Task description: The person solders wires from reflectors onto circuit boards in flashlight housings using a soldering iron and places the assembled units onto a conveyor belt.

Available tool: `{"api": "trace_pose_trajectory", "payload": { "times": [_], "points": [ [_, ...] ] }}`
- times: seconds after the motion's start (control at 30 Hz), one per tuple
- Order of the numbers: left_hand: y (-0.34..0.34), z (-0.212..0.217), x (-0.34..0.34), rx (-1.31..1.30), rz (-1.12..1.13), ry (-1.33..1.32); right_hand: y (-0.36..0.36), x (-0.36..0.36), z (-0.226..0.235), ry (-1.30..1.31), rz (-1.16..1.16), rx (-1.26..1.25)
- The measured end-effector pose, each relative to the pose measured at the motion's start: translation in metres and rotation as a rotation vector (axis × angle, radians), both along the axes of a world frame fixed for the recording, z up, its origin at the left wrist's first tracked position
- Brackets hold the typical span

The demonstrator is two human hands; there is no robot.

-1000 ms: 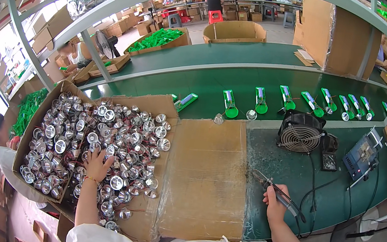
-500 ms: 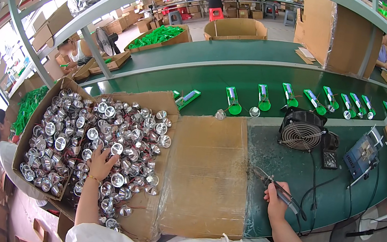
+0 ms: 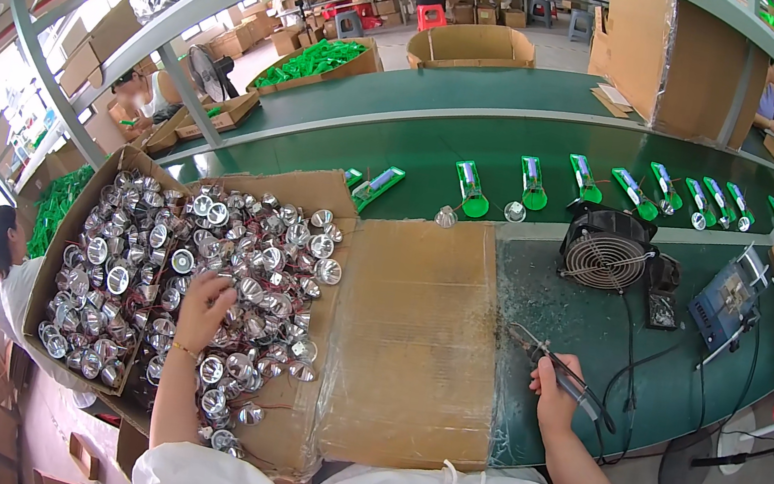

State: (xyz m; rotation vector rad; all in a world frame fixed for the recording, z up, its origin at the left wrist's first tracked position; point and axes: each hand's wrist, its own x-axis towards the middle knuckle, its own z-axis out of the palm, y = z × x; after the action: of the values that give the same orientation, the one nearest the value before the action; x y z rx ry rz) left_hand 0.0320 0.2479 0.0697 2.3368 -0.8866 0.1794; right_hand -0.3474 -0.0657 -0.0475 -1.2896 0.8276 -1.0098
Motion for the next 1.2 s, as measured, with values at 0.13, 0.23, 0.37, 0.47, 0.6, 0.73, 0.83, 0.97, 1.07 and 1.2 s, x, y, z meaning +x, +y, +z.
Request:
{"api": "trace_pose_trajectory", "payload": {
  "times": [0.13,0.23,0.37,0.47,0.6,0.73,0.83,0.97,1.07,1.2],
  "points": [
    [0.009,0.015,0.011,-0.033,0.218,-0.217,-0.002,-0.002,-0.003,-0.011,0.005,0.012],
    [0.023,-0.004,0.019,0.389,0.478,-0.146,-0.002,-0.002,-0.003,-0.001,0.003,0.003],
    [0.02,-0.024,0.016,0.33,0.339,-0.056,-0.002,-0.001,-0.002,-0.007,-0.002,0.006],
    [0.006,-0.022,0.006,0.316,0.3,-0.042,-0.002,-0.001,-0.002,-0.012,0.002,0.02],
    [0.006,-0.026,0.006,0.207,0.267,-0.002,-0.002,-0.002,-0.002,-0.003,0.004,0.014],
    [-0.008,-0.03,-0.009,0.094,0.13,-0.031,-0.002,-0.002,-0.001,-0.009,0.014,0.025],
    [-0.028,-0.037,-0.023,0.112,-0.001,-0.037,-0.001,-0.002,0.0,-0.011,0.015,0.037],
    [-0.038,-0.03,-0.02,0.083,-0.006,-0.142,-0.001,-0.002,0.0,-0.011,0.018,0.04],
    [-0.053,-0.01,-0.02,0.249,0.196,-0.295,-0.003,-0.002,0.0,0.006,0.01,0.051],
    [-0.094,0.014,-0.013,0.266,0.065,-0.532,-0.003,-0.001,-0.001,0.014,0.036,0.038]
  ]
}}
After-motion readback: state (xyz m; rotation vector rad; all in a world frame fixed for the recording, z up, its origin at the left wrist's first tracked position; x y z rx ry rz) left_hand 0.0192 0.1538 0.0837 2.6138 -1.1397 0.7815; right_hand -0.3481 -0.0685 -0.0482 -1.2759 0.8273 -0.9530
